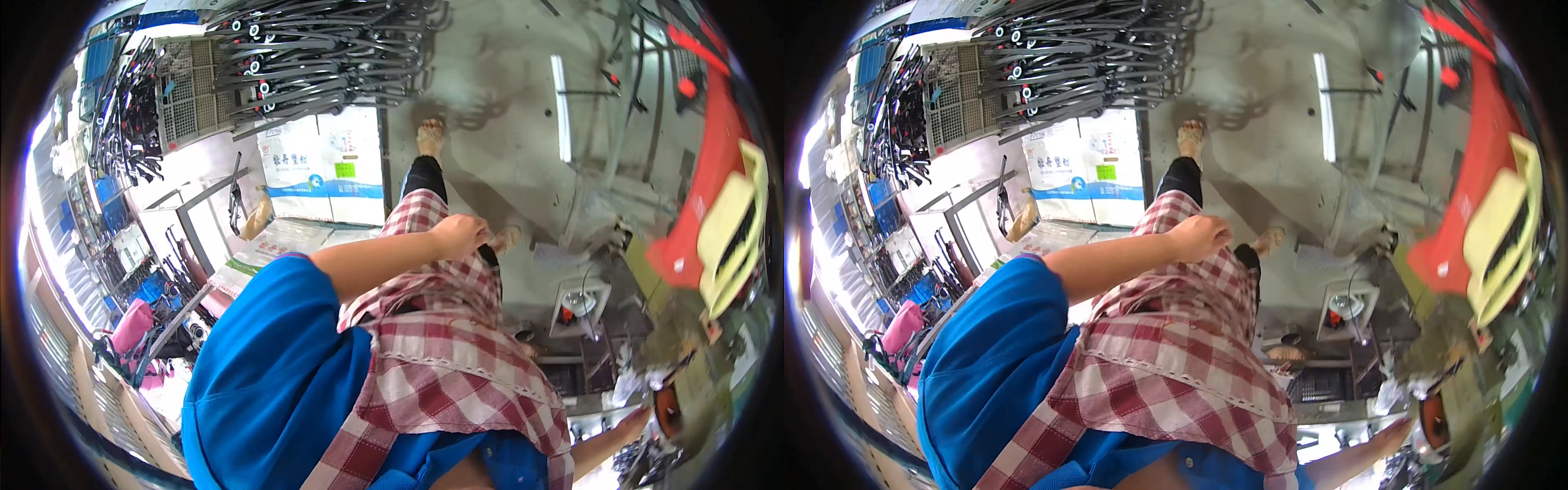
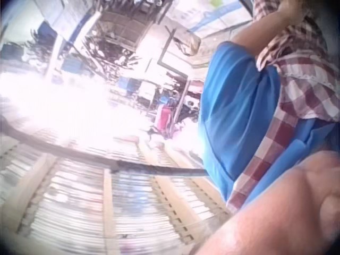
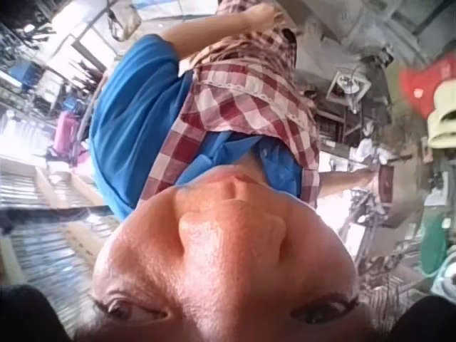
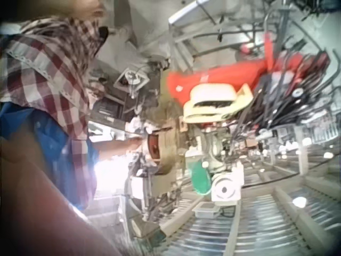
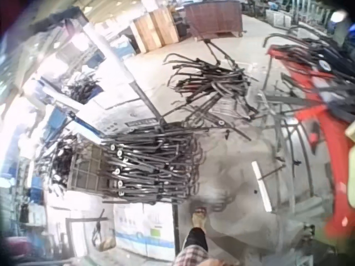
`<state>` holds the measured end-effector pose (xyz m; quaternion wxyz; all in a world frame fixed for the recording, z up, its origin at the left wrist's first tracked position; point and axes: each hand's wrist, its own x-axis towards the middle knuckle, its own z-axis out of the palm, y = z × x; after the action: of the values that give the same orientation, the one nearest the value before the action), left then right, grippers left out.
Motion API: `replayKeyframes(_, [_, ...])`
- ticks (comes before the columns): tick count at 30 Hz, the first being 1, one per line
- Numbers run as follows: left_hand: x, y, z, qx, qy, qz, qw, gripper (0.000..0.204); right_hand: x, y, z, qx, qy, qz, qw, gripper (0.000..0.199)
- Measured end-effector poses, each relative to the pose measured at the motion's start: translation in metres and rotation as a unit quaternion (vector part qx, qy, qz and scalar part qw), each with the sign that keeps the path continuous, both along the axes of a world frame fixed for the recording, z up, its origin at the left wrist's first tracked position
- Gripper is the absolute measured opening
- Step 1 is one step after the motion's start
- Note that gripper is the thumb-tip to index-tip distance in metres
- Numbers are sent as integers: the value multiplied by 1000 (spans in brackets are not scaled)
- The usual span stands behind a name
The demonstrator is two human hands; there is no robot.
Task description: The person repeatedly picks up metal frame components and small black parts, inserts them into a machine, and then removes the assembled frames. The person handles the frames one at a time, placing them into a nearby basket after processing.
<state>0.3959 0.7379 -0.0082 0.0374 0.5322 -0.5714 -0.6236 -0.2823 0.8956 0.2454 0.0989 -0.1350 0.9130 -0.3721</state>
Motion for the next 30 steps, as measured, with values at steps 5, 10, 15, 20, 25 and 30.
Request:
replayKeyframes(5, [128, -48, -57, 72, -96, 105, 987, 23, 10, -44, -46, -47, -28, -142, 988, 42])
replayKeyframes(10, [227, -104, -172, 29, -231, 310, 922, 31, 115, -49, -121, 658, 160, 244, 694, 29])
replayKeyframes(15, [314, -179, -318, 35, -217, 614, 758, 64, 279, -123, -240, 614, 134, 700, 340, 17])
replayKeyframes(20, [383, -309, -364, 143, -107, 803, 569, 110, 552, -243, -261, 427, -310, 426, 735, 16])
replayKeyframes(25, [402, -344, -389, 287, -150, 777, 540, 101, 616, -311, -275, 435, -278, 521, 680, 18])
replayKeyframes(30, [374, -309, -356, 77, -33, 859, 506, 58, 715, -399, -322, 283, -135, 709, 632, 20])
